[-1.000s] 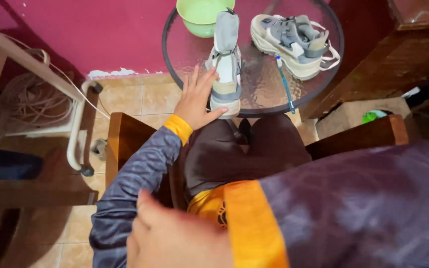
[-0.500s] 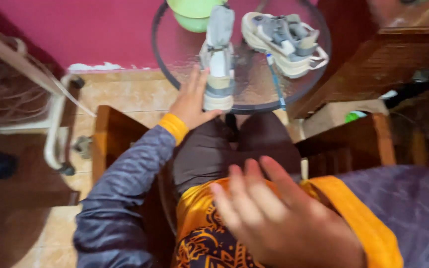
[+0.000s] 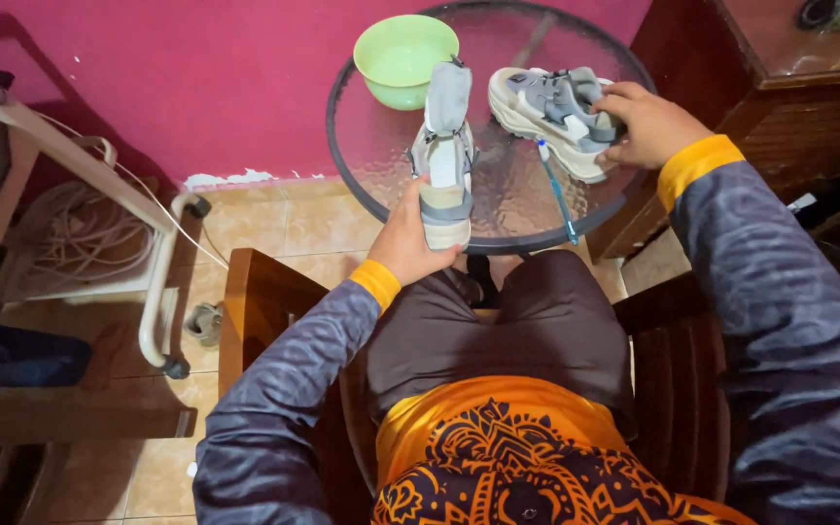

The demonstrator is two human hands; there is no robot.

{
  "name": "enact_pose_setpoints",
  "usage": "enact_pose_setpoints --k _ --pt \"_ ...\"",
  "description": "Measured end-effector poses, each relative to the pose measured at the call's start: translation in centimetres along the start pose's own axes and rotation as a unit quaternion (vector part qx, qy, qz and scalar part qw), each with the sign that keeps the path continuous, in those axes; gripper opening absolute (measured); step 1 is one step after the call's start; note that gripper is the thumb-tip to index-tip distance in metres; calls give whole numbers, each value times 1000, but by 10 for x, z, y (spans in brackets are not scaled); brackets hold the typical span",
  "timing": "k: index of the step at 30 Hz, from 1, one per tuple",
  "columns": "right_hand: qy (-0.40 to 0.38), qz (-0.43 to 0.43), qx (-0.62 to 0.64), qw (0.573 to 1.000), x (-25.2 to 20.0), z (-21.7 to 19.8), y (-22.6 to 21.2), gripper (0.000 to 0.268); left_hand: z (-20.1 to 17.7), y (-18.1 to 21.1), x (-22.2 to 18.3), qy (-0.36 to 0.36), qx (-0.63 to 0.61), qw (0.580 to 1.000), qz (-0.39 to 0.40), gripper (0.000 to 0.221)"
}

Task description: Cleaning shoe insoles using a toothbrush and a bowl of water at a table.

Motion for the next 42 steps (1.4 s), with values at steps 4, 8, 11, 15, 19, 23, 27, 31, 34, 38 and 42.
enact_pose_setpoints --k 4,8,11,15,19,23,27,31,34,38,42 --pt "91 -106 13 990 41 13 21 61 -7 -7 1 -40 10 998 -50 102" --pt "189 -120 -12 975 47 8 20 40 -15 -4 3 -65 3 995 -72 101" --pt "245 -148 8 958 54 1 14 45 -11 -9 1 -65 1 996 -63 99" --pt "260 -177 89 945 27 -30 -17 30 -13 -7 3 -75 -9 995 -62 99" --pt "309 -221 92 921 -6 -31 -46 36 -10 -15 1 -70 0 995 -72 101" --pt "269 -172 119 940 -40 2 -81 27 -11 -17 2 -70 5 995 -74 101" --pt "313 -195 116 922 -45 42 -86 31 -13 -19 0 -108 3 989 -96 111" --pt "338 -215 173 900 -53 58 -84 31 -14 -23 -1 -112 10 989 -97 111" --pt "345 -222 179 894 -59 66 -78 30 -15 -21 0 -113 8 989 -93 109" --pt "348 -228 171 893 -66 69 -75 27 -15 -23 -1 -110 13 990 -89 110" --pt "336 -224 143 904 -68 72 -79 28 -13 -23 0 -114 12 989 -91 111"
Point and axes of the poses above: each hand's wrist, its own x-axis towards the middle knuckle, its own z-axis out of the palm, y = z × x, the point moved 5 cm from there along x, towards the middle knuckle, and after that the axes turned 15 degrees about z, right-handed, at the moved point
